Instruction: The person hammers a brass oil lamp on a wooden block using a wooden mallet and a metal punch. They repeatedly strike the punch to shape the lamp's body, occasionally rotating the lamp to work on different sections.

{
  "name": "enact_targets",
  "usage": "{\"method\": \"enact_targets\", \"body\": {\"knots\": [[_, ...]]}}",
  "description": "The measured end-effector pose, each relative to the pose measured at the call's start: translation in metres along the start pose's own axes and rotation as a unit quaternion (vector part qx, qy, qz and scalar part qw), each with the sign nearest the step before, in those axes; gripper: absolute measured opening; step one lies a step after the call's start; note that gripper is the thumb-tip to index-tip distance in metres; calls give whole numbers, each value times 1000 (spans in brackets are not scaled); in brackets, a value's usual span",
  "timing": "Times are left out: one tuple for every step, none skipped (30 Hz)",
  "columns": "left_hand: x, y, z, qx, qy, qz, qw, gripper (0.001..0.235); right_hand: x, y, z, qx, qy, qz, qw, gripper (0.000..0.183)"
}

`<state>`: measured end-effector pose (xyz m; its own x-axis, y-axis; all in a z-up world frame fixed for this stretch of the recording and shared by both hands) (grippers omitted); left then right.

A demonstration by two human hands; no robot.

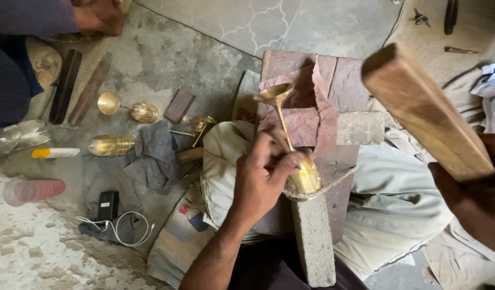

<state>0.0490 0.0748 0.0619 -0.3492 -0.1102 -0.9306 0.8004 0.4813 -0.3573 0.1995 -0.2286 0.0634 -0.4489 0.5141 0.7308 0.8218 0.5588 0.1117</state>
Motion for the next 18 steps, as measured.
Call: {"method": "enact_targets", "body": {"knots": [[-2,3,0,-8,51,49,997,29,-2,0,2,-2,4,2,1000,43],[-3,6,0,-16,102,98,990,30,-2,3,5,-2,8,3,1000,42],[-3,7,-1,-26,153,144,977,30,0,9,8,-2,13,4,1000,42],[-3,8,-2,-18,163,134,977,31,3,15,11,0,19,1,1000,42],[-2,10,-1,-6,172,126,977,32,7,23,14,-1,21,-4,1000,41],[-2,12,-2,6,180,118,977,34,13,30,15,-4,25,-8,1000,41],[-1,12,-2,4,186,127,974,35,18,40,16,2,23,-24,999,40],[-2,12,-2,3,193,137,972,35,23,49,18,6,23,-42,999,40],[-3,13,-3,2,200,147,969,35,30,59,18,5,25,-57,998,40],[-4,13,-3,-12,208,177,962,34,37,67,18,18,10,-69,997,39],[-6,12,-4,-25,217,207,954,33,45,75,18,29,-5,-77,997,39],[-7,11,-4,-37,225,237,944,33,53,82,18,40,-27,-86,995,38],[-7,11,-4,-21,217,206,954,33,62,89,18,115,-150,-70,979,34],[-7,8,-4,-4,208,175,962,35,72,95,16,188,-269,-49,943,31],[-5,6,-2,9,198,141,970,36,82,102,14,260,-381,-29,887,29],[-4,7,-2,14,202,145,968,32,94,108,13,234,-362,-80,899,33],[-3,6,-2,16,206,147,967,29,102,114,10,209,-342,-133,907,37],[-2,6,-1,17,209,148,966,27,107,117,9,183,-319,-186,911,41]]}}
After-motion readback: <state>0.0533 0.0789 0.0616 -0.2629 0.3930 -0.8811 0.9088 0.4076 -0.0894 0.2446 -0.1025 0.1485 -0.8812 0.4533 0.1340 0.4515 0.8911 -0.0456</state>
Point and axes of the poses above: each hand's wrist, its own y-axis towards the middle knuckle, its own z-axis out of the palm, x = y × z, the point moved 1 cm from there along y, towards the middle knuckle, and after that the axes turned 11 degrees about -z, right-handed, at the moved point
